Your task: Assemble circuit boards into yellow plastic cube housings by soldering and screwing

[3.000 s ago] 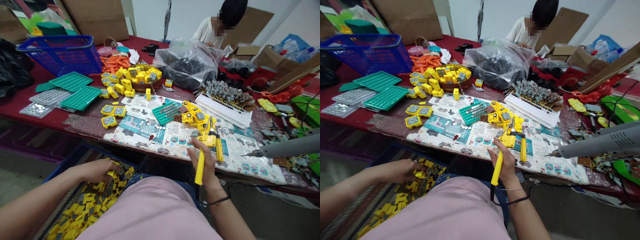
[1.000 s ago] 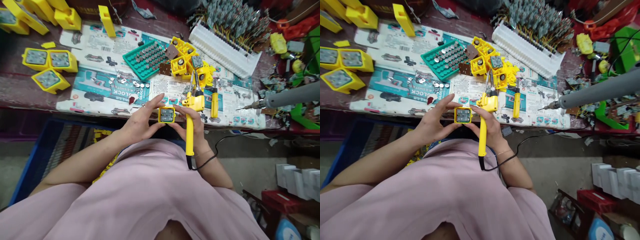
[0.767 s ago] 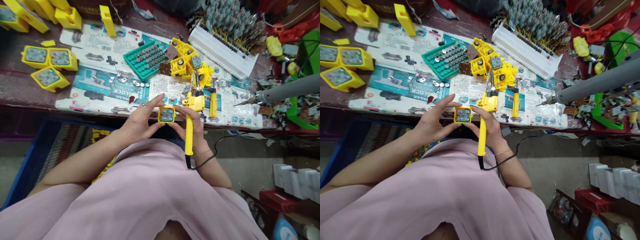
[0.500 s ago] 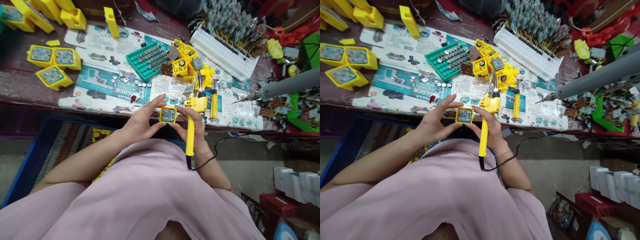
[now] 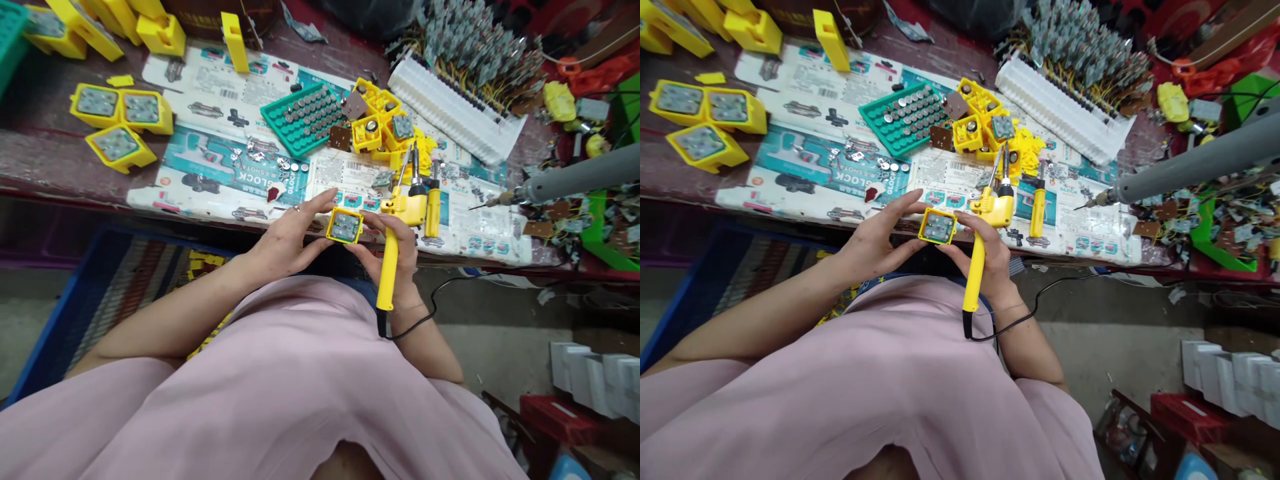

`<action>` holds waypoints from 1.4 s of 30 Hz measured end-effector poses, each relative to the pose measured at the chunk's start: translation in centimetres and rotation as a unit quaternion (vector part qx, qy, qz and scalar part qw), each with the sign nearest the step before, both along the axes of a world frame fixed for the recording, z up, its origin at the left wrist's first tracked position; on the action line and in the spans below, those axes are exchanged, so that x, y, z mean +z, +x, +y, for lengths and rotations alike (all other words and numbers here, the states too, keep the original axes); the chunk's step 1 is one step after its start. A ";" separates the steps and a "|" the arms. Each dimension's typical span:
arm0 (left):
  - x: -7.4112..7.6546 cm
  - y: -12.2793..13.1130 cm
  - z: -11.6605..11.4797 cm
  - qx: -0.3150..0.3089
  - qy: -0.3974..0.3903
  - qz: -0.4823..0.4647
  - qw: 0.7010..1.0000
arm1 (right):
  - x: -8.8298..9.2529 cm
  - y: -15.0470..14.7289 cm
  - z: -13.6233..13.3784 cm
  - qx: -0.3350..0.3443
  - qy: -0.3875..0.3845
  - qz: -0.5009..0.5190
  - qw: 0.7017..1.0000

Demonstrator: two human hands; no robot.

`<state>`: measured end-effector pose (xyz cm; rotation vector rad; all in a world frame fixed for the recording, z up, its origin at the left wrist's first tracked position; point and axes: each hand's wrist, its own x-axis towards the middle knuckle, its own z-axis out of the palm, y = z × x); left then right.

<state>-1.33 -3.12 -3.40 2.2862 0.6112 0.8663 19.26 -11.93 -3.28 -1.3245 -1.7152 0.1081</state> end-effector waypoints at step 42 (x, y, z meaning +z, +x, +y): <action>-0.1 0.0 -0.1 0.017 0.032 -0.015 0.999 | 0.1 0.0 0.4 0.009 0.058 0.000 0.998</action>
